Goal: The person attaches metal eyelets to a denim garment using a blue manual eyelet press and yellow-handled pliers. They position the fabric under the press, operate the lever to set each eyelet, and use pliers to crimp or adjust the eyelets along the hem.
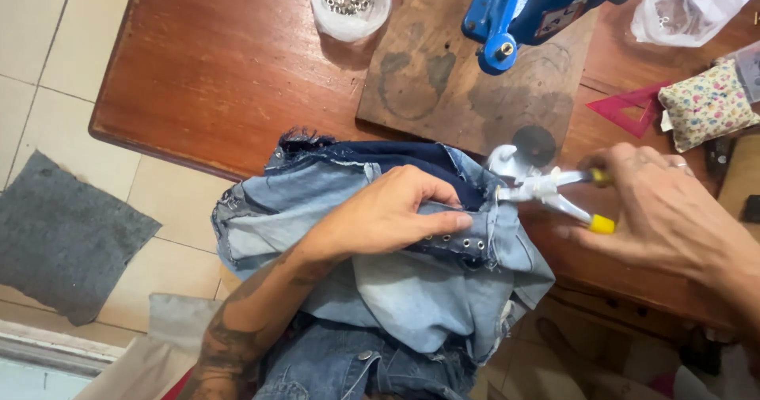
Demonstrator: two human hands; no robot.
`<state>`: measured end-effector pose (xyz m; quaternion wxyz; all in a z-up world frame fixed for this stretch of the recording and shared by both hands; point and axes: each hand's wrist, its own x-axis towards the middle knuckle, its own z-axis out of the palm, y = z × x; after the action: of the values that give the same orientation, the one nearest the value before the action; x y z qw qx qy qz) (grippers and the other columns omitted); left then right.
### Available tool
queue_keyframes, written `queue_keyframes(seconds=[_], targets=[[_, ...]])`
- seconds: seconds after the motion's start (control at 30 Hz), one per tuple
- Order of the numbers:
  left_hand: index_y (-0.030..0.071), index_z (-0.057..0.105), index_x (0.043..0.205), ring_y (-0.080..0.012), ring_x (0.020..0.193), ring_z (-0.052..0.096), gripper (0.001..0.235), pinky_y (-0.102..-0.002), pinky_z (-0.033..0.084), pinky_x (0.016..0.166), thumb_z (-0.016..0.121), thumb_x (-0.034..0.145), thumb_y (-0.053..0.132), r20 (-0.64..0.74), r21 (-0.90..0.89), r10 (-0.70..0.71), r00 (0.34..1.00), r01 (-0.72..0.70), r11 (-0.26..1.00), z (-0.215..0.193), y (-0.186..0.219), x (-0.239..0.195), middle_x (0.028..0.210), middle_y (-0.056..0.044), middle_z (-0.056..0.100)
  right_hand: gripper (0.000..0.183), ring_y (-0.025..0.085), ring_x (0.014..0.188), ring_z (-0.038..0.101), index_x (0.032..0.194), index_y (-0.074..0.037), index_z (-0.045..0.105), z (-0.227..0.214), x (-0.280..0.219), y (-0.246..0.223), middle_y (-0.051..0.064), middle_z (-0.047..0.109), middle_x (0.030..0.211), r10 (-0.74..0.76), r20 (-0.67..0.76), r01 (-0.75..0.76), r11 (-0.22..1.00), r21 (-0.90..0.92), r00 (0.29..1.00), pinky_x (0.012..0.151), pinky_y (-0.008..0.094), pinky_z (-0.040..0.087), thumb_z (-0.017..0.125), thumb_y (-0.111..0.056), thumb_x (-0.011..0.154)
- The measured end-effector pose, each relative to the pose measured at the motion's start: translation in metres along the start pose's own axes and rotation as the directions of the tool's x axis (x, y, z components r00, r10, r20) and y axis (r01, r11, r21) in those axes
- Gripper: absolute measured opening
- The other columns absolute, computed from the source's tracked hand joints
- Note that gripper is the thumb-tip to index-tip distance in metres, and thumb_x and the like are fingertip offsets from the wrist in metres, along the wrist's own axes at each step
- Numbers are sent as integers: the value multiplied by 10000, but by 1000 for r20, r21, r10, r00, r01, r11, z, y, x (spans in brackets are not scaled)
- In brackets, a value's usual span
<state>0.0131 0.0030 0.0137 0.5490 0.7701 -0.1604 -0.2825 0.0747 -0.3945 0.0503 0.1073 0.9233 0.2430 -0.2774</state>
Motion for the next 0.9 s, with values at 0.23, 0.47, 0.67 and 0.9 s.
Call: queue_keyframes(seconds=[0.23,0.47,0.67,0.9], targets=[[208,884,937,-34,758,579,306,-315,485,744,887,1033,499,67,2,-65,996,65,998,-5,3,-1,764,124,687,689,218,774,591,872,-119,591,38,-29,1,44,684,812,440,-81,-328,768,551,895,783,384,427,1056,-625,844],[204,752,786,-34,701,514,408,-320,431,679,898,1094,426,58,-9,-50,997,50,999,-2,-17,5,674,111,597,544,275,1646,696,1608,-139,760,8,-77,-54,80,784,1717,227,-257,55,638,768,939,1364,491,497,649,-335,1113],[216,788,878,-53,761,566,364,-336,464,745,833,1118,485,59,28,-82,995,80,996,1,-7,-7,770,115,620,519,348,1265,1027,1396,17,933,144,-151,-99,231,1101,1345,308,113,-97,-67,993,945,1159,529,786,963,-81,887],[222,782,846,-60,741,394,409,-350,362,681,905,1087,528,148,88,-120,982,108,990,5,11,-11,754,105,443,1049,442,1126,984,1833,-108,489,274,-168,-243,383,957,1241,319,-30,210,-545,812,947,1058,489,711,1015,-421,981]])
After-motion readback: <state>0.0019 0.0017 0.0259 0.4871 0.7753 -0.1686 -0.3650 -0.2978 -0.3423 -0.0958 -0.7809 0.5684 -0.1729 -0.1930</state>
